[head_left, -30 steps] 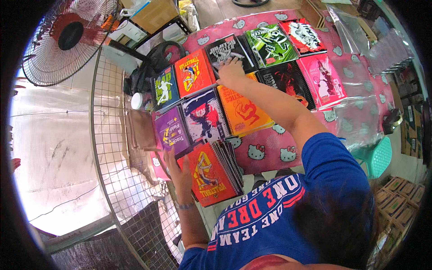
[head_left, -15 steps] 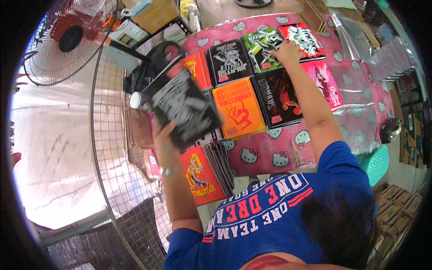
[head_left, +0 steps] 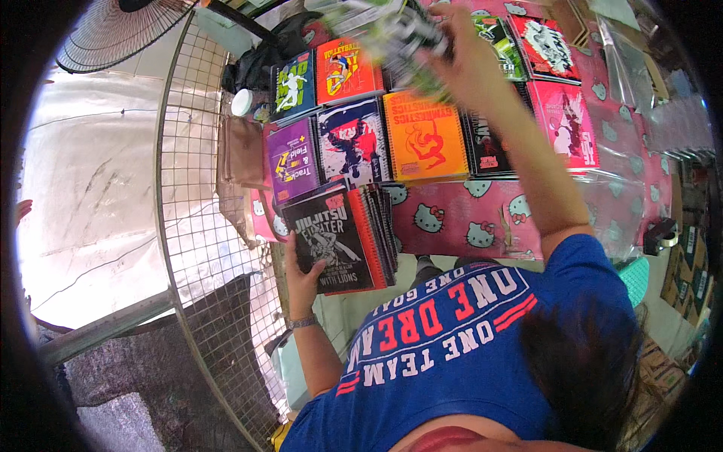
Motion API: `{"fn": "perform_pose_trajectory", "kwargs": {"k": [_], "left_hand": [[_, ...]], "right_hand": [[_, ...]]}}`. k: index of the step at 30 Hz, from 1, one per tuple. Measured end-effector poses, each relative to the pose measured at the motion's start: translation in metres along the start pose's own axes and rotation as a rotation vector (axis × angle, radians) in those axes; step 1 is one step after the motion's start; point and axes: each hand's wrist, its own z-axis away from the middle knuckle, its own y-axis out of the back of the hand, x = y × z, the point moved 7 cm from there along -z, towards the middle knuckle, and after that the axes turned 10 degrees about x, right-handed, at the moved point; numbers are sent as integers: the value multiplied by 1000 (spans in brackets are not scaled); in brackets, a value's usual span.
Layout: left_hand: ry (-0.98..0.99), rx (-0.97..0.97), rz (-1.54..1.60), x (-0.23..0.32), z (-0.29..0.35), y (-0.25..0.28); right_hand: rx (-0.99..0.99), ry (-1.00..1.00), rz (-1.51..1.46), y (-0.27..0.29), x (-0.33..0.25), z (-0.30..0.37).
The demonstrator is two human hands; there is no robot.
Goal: The person sorts several spiral notebooks by cover design, gathers them into a stack, and places the stack into a plastic bag.
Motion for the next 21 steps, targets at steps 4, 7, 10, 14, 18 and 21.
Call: {"fn": "perform_pose_trajectory", "kwargs": {"k": [4,7,10,14,18,21], "left_hand": [[138,-110,229,-20,-6,-4],[416,38,751,-49,-11,7],[360,99,571,-35,-10,6],[-41,-102,-304,-11,-11,-13],[-197,-28,-342,18,-33,-14],[-479,43,-381,91,-65,-55]], "right_hand": [[-367,-470,-345,-44,-75,101],[-895,-372,-98,-123,-78,201],[-937,-290,17,-131,-70,193],[-163,-409,503,-31,76,76],[471,-786,1217,208,258,41],[264,-773,1192,238,324,50]]}}
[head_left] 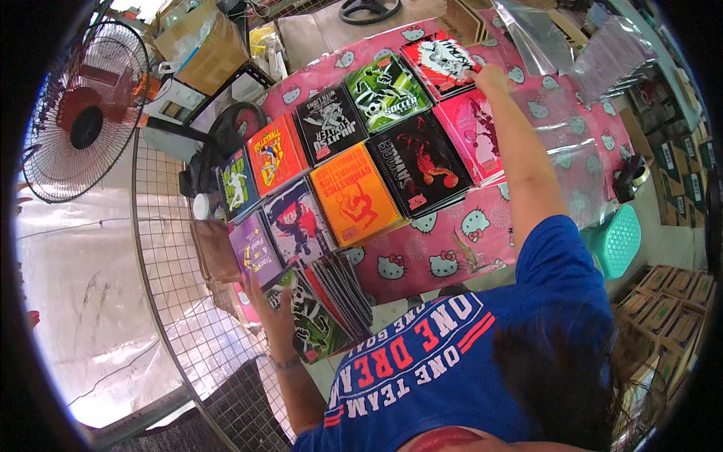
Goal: The person sorts several spiral notebooks by cover design, gathers them into a stack, and places the stack into a plastic bag.
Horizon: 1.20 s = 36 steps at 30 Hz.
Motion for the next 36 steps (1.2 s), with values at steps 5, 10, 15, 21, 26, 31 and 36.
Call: {"fn": "perform_pose_trajectory", "kwargs": {"k": [5,10,15,21,26,31,36], "left_hand": [[-524,102,-89,163,-91,-67],[-750,127,-298,247,-102,-65],[64,-255,363,122,-66,11],[666,51,498,-69,77,54],[646,62,442,-90,100,19],[753,-160,750,-100,91,10],[650,149,608,-139,7,51]], "right_hand": [[72,376,-948,106,-115,73],[-314,802,-1231,232,-143,181],[-3,293,-183,54,62,58],[-64,417,-228,80,23,91],[-349,623,-1096,259,-163,234],[-990,552,-1166,239,-231,390],[-965,1020,-532,200,-234,469]]}}
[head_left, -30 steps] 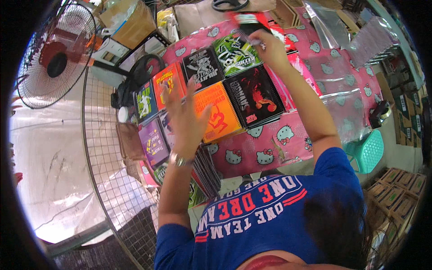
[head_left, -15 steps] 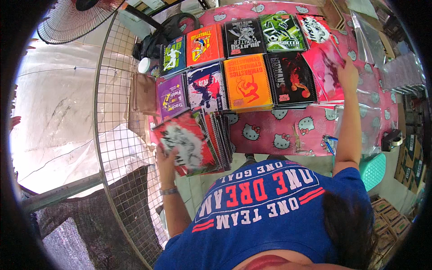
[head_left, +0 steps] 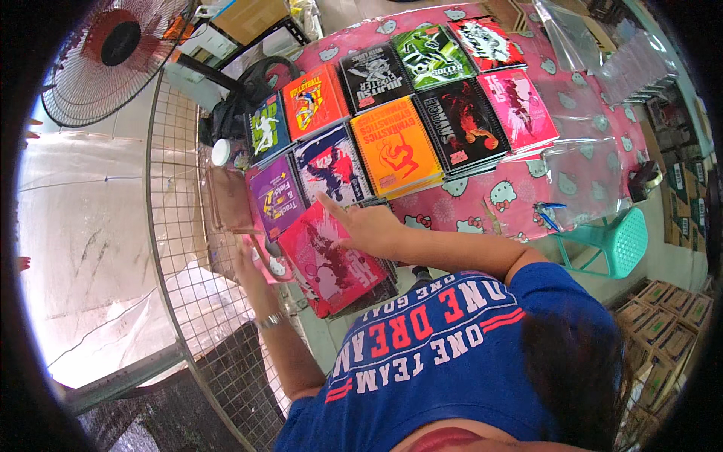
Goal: The person sorts several spiral notebooks by cover design, gathers them into a stack, and places the stack into a plastic bag.
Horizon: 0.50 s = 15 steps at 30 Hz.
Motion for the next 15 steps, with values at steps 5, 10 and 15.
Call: {"fn": "perform_pose_trajectory", "kwargs": {"k": [5,10,15], "left_hand": [[-832,-439,-219,130,16,-218],[-1521,-1293,-931,46,94,-403],[-1683,-1406,-976,55,88,-424]], "right_hand": [[572,-497,-33,98,141,2],[808,-694,476,148,275,50],[577,-946,301,154,293,56]]}}
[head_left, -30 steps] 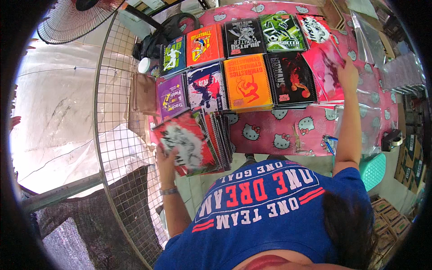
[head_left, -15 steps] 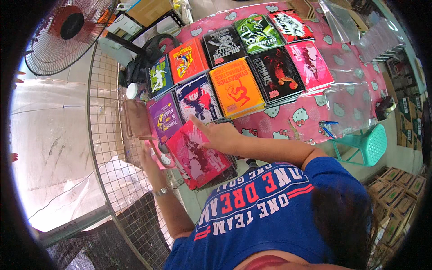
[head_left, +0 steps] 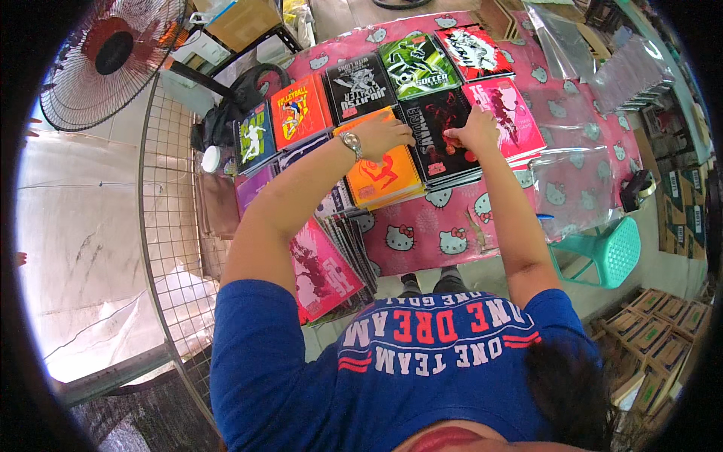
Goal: The person sorts several spiral notebooks by cover design, gathers them into a stack, and places the stack into a plastic bag.
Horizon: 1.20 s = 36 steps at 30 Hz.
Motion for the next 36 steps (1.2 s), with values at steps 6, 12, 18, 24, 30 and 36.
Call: {"fn": "perform_pose_trajectory", "kwargs": {"k": [6,12,18,24,30,36], "left_hand": [[-46,59,-97,-3,0,3],[77,72,-254,-10,19,28],[951,1049,322,53,219,151],[1323,1682,1146,168,354,56],[1246,1851,1643,183,384,-70],[1430,1067,689,177,367,-39]], "right_hand": [[-14,50,-49,-11,4,-5],[114,151,-73,6,-5,-15],[384,647,-562,152,-63,53],[-206,651,-1389,154,-147,155],[-255,685,-957,-20,-174,294],[-185,484,-1014,-51,-191,253]]}}
